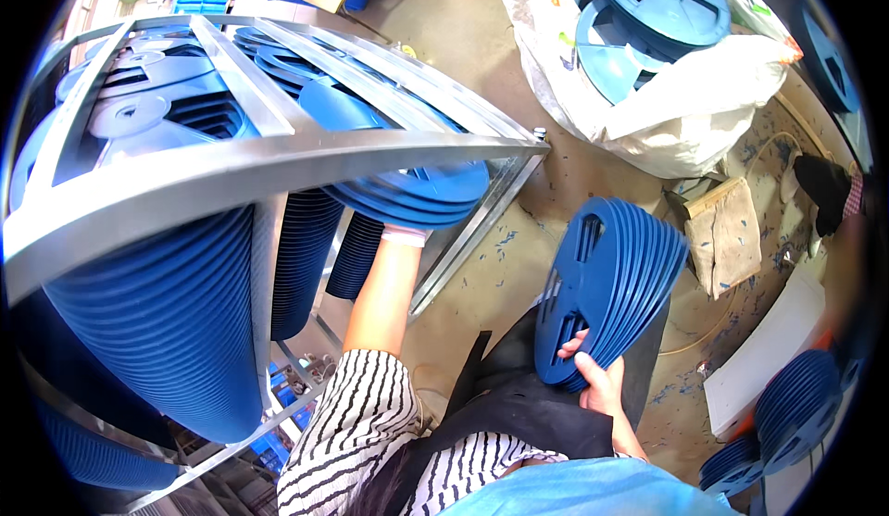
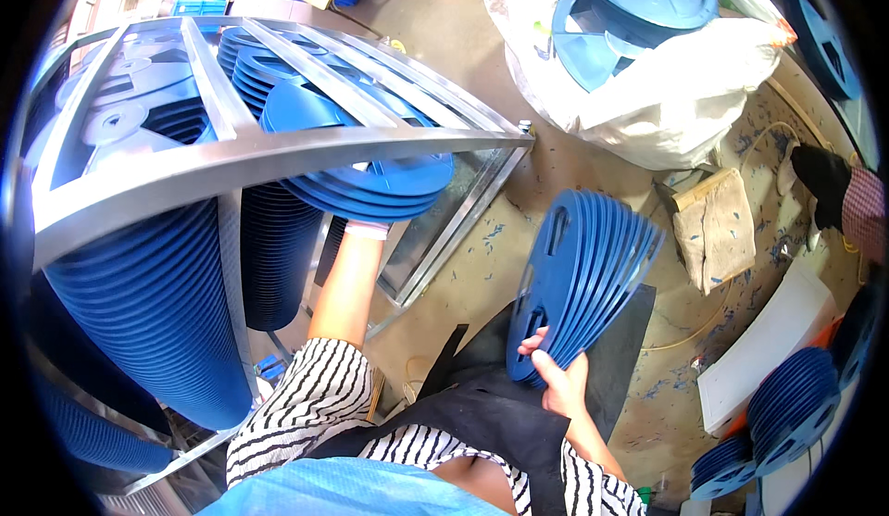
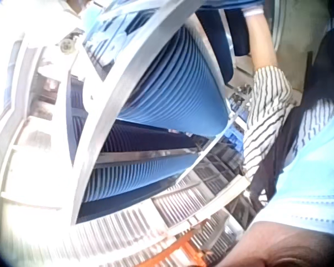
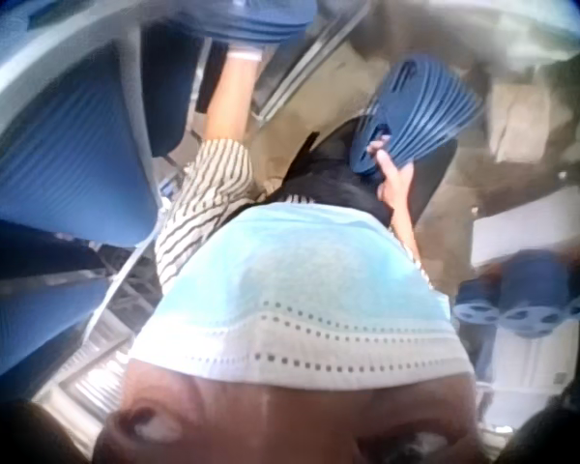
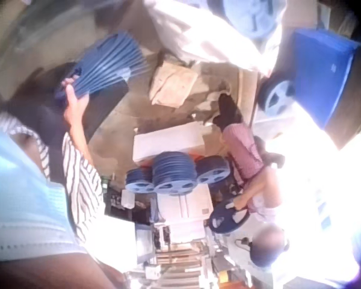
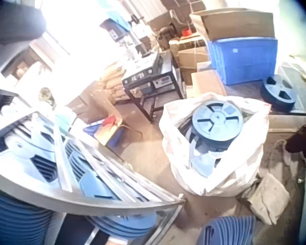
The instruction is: The person repeatedly picks up blue circular plastic parts from a metal rack and stacks them into a growing pile. The person wears gloves and handles the parts by hand, moving between the rack and the floor area to accumulate the stack.
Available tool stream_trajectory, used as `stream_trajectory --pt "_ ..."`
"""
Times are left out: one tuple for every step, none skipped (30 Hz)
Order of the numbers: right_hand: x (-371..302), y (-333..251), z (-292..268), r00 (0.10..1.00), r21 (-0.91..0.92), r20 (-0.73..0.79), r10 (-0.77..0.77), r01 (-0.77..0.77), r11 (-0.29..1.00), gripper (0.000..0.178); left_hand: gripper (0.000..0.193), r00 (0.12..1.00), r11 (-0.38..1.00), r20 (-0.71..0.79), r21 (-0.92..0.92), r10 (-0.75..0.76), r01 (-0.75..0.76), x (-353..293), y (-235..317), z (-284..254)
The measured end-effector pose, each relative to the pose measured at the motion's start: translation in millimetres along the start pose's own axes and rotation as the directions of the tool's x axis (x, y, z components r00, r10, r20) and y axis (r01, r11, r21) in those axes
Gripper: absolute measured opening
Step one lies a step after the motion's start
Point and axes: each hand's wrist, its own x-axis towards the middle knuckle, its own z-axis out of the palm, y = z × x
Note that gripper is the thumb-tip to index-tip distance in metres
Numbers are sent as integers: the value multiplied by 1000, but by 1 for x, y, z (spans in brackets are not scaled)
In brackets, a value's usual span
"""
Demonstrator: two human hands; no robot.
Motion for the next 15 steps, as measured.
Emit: stream_trajectory --pt "3 -4 2 998 16 44 39 -40 999 42 44 1000 997 2 -75 -27 27 -3 -1 0" --pt "7 -9 3 993 8 93 74 -75 997 41 45 999 989 15 -143 -46 48 -7 -2 0" --pt "13 -14 2 983 -14 151 108 -107 994 41 45 998 977 28 -204 -57 62 -13 0 0" --pt "21 -20 1 968 -36 207 142 -138 990 41 45 996 956 43 -281 -76 85 -16 1 0" --pt "27 -25 2 956 -52 233 178 -170 984 41 46 993 920 74 -376 -92 113 -20 0 -1" --pt "32 -33 4 944 -84 238 230 -216 973 41 46 986 858 128 -490 -106 156 -24 -1 -1" --pt "37 -40 5 931 -120 240 277 -254 960 41 46 970 703 209 -671 -126 236 -26 -5 -3" --pt "42 -47 6 916 -154 240 321 -291 944 42 47 949 498 279 -808 -146 314 -28 -7 -4" --pt "46 -50 7 908 -196 234 347 -306 932 42 47 940 325 304 -882 -156 340 -28 -8 -3" --pt "48 -55 9 901 -211 204 382 -340 916 42 50 982 902 181 -414 -53 125 -26 -7 12" --pt "51 -59 10 901 -213 191 389 -348 913 42 43 995 932 -39 -355 -87 68 -27 -8 -2" --pt "53 -62 12 899 -212 183 397 -359 909 42 44 984 962 -162 -273 -76 29 -29 -7 -3" --pt "56 -68 13 899 -215 169 404 -366 905 42 45 958 983 -281 -185 -56 3 -32 -7 -3" --pt "58 -73 15 899 -218 155 409 -373 902 42 46 918 995 -394 -95 -29 -9 -35 -7 -4" --pt "61 -77 16 904 -210 140 404 -372 904 42 48 907 1000 -420 -18 -25 19 -29 -7 19"
